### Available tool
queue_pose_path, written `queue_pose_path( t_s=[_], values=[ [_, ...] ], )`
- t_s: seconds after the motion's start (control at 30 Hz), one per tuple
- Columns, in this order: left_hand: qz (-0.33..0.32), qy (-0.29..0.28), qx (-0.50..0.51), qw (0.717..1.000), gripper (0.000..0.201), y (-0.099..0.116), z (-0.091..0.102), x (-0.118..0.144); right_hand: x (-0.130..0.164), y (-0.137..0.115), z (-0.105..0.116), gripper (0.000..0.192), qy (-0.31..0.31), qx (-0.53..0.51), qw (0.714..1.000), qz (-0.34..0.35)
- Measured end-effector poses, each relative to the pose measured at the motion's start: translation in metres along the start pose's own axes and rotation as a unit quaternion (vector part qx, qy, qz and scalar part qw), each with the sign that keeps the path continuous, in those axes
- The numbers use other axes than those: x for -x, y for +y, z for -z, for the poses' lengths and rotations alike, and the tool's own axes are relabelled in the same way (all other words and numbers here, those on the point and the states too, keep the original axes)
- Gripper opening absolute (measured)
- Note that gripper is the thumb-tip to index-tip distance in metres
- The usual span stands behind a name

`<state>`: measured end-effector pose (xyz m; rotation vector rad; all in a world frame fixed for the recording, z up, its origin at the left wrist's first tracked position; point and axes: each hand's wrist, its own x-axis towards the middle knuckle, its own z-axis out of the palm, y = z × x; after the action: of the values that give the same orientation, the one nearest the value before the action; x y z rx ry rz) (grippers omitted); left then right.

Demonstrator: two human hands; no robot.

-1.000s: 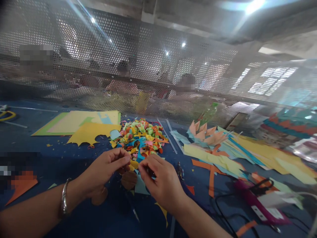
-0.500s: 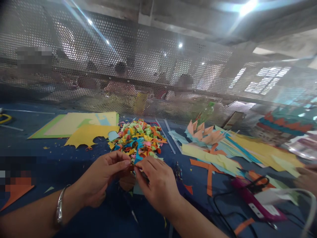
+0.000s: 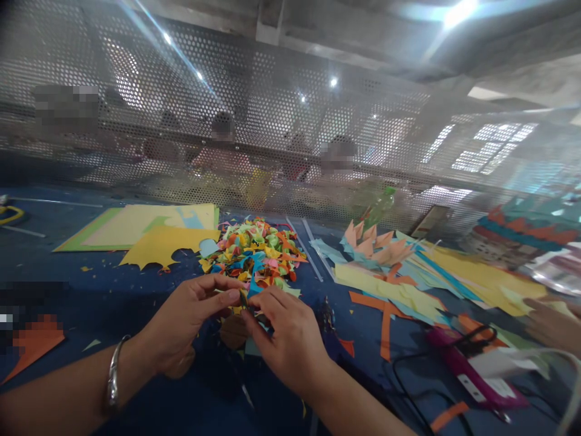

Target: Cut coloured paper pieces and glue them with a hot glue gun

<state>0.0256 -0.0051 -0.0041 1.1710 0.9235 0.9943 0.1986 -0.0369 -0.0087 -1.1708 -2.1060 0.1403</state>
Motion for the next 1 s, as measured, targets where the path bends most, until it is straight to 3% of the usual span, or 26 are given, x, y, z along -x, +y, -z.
queue_pose_path(
  t_s=[0.37, 0.77, 1.0],
  values=[
    [-0.011, -0.008, -0.010, 1.000, 0.019, -0.0017, -0.0007, -0.0007, -0.0005, 0.0025, -0.0012, 0.011, 0.002, -0.023, 1.000, -0.017],
    [-0.075, -0.007, -0.070, 0.995, 0.014, -0.0067, 0.0014, -0.0004, -0.0020, 0.0018, -0.0021, 0.012, -0.006, -0.035, 0.999, -0.034],
    [-0.058, -0.015, -0.049, 0.997, 0.014, -0.0053, -0.0003, 0.0000, -0.0009, 0.0002, -0.0004, 0.011, -0.013, -0.043, 0.998, -0.038]
  ],
)
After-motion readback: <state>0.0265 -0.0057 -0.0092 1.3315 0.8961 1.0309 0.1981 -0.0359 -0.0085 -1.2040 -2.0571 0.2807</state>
